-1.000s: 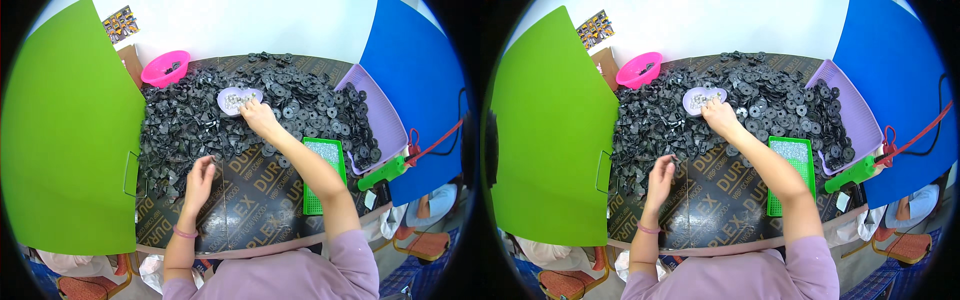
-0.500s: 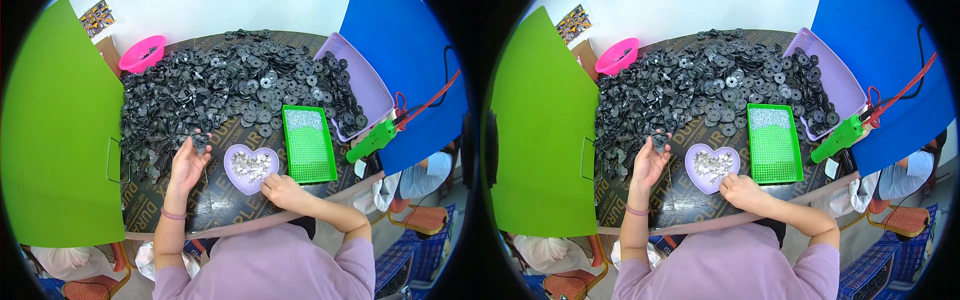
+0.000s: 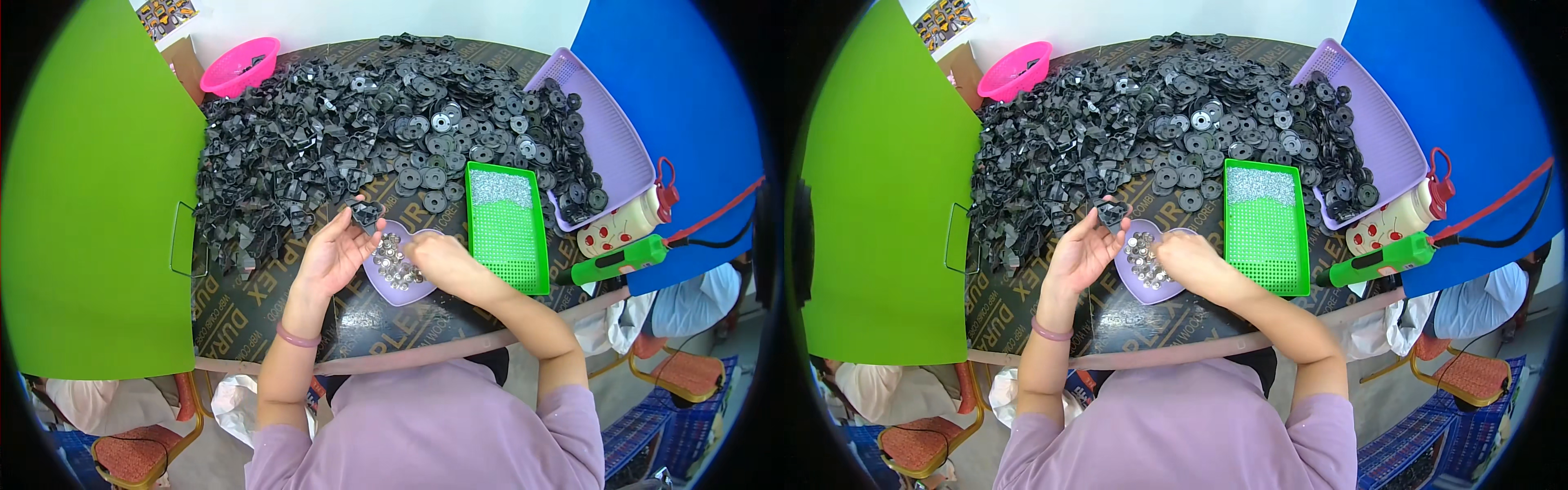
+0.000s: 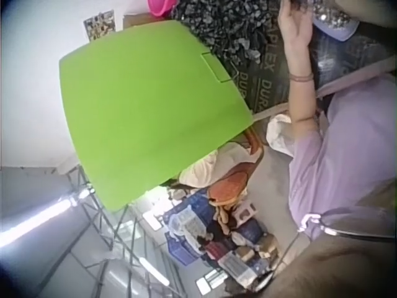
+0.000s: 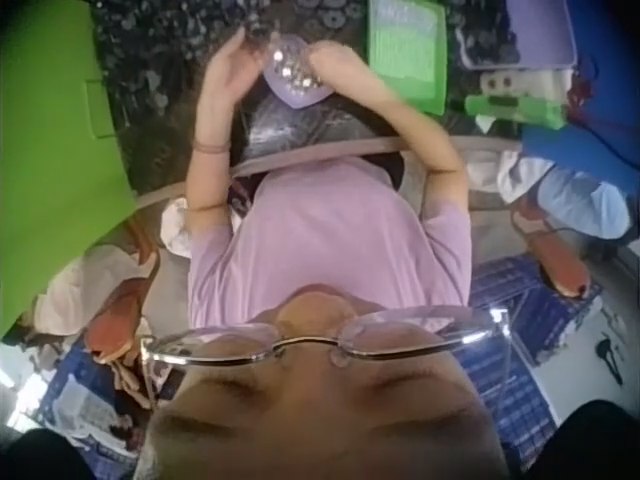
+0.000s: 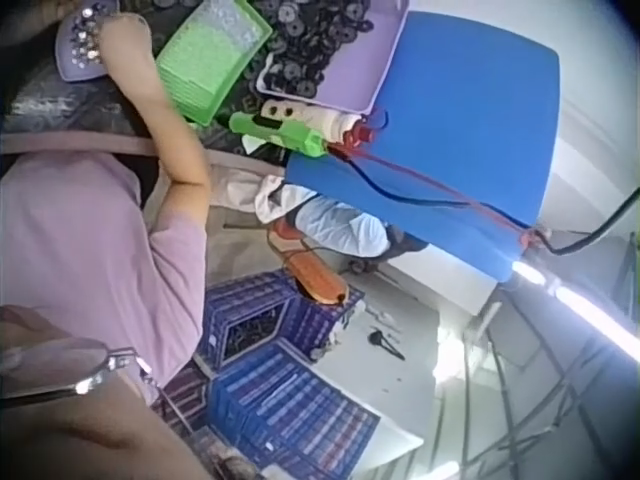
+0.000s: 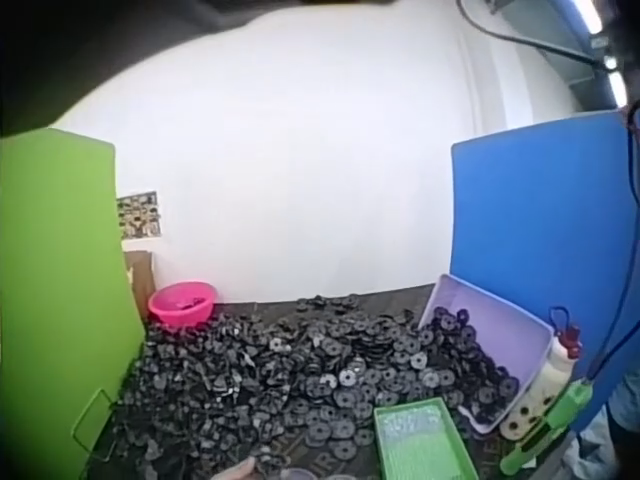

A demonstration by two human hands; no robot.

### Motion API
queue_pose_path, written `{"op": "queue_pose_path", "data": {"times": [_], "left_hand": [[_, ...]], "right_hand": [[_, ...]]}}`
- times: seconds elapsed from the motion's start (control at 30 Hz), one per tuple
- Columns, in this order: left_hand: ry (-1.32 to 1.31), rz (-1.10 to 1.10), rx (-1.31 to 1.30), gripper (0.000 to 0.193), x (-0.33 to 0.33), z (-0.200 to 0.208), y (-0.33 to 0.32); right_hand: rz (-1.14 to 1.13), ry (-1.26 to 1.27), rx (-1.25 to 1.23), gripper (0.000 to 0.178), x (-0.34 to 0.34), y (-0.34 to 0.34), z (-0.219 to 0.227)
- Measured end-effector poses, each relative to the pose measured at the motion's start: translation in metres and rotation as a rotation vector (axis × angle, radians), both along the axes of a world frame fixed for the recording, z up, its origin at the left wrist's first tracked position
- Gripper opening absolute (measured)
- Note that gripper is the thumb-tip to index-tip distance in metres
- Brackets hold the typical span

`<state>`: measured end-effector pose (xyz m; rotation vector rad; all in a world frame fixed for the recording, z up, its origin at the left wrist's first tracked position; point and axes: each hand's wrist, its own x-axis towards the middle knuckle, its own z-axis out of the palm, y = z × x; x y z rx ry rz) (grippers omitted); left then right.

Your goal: Assembling small toy components by manually inserting silver metal inserts into black plastic rings at a factory workstation.

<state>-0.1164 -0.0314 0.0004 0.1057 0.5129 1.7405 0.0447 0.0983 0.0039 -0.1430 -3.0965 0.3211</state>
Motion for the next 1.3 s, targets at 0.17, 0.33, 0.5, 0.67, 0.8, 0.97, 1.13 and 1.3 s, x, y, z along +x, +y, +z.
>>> {"op": "queue_pose_path", "data": {"times": [0.17, 0.33, 0.5, 0.67, 0.8, 0.97, 1.13, 1.3], "left_hand": [[0.031, -0.008, 0.015, 0.031, 0.006, -0.011, -0.007], [0.129, -0.017, -0.027, 0.034, 0.014, -0.015, -0.01], [0.218, -0.007, 0.024, 0.036, 0.025, -0.008, -0.011], [0.303, -0.058, 0.041, 0.037, 0.034, -0.014, -0.008], [0.367, -0.088, 0.041, 0.037, 0.037, -0.012, -0.006], [0.44, -0.115, 0.043, 0.036, 0.039, -0.011, -0.005], [0.491, -0.112, 0.026, 0.035, 0.039, -0.01, -0.005], [0.608, -0.093, -0.03, 0.035, 0.039, -0.008, -0.005]], "right_hand": [[-0.1, 0.248, -0.294, 0.016, 0.006, 0.011, 0.008], [-0.197, 0.302, -0.589, 0.022, 0.007, 0.002, 0.024], [-0.121, 0.481, -0.48, 0.015, 0.012, 0.006, 0.022], [-0.248, 0.413, -0.73, 0.008, 0.017, 0.005, 0.027], [-0.21, 0.37, -0.855, 0.007, 0.02, 0.007, 0.026], [-0.172, 0.477, -0.792, 0.005, 0.02, 0.002, 0.034], [-0.122, 0.536, -0.7, 0.005, 0.02, 0.003, 0.027], [-0.149, 0.444, -0.849, 0.007, 0.02, 0.002, 0.035]]}}
